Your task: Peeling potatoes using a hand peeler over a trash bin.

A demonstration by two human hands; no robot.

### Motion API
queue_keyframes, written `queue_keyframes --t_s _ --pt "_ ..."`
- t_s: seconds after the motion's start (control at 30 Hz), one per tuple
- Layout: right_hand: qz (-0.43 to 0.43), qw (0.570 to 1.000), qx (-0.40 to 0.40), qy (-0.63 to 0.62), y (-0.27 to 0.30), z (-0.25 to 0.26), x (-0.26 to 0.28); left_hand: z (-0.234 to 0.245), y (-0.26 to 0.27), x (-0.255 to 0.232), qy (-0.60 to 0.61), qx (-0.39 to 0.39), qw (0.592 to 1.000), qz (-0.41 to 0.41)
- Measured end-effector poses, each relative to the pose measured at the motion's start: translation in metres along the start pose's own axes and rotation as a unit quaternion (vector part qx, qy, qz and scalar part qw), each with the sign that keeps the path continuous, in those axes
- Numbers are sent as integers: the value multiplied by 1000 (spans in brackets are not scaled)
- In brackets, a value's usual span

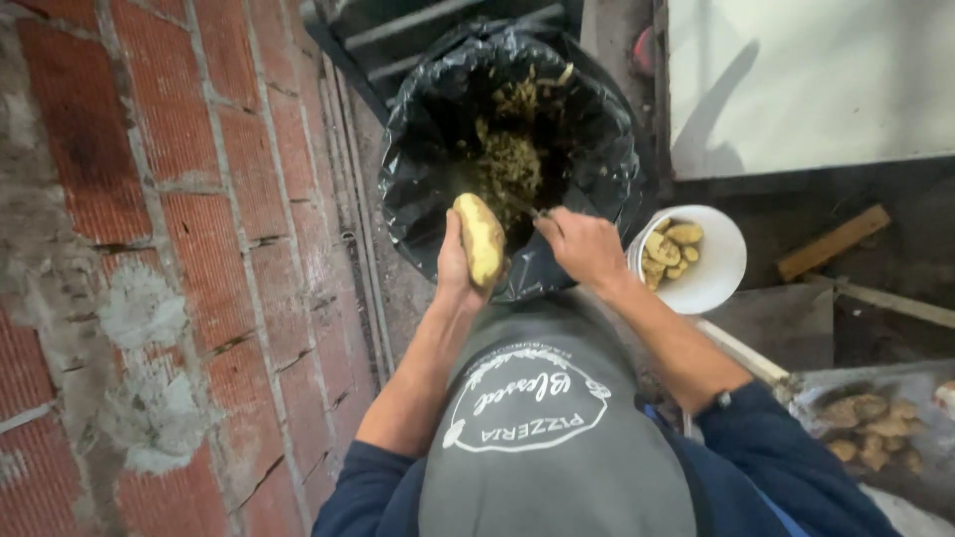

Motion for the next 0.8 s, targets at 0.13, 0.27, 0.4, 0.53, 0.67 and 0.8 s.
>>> queue_keyframes --t_s 0.13,0.27,0.4,0.53,0.67,0.8 --pt "102 988 -15 -111 10 25 42 25 -23 -1 30 -26 999 -5" --pt "148 985 -18 -86 10 8 50 21 -13 -3 63 -2 998 1" --pt "89 996 16 -5 -16 -15 25 17 0 2 5 71 996 61" --pt "51 998 0 -37 -23 6 26 10 10 -7 44 71 994 64" --pt "118 990 -6 -81 -6 22 54 14 14 -15 8 38 998 39" --pt "180 979 -44 -83 -7 26 61 24 10 -13 -42 75 995 52"
Point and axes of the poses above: each hand's wrist, its own y-axis away from the middle knuckle, its own z-axis out of the back of the hand, x = y × z, the point moved 5 cm from there along -y, towards the middle knuckle, and after that the axes turned 4 degrees about y, right-handed, at the moved point
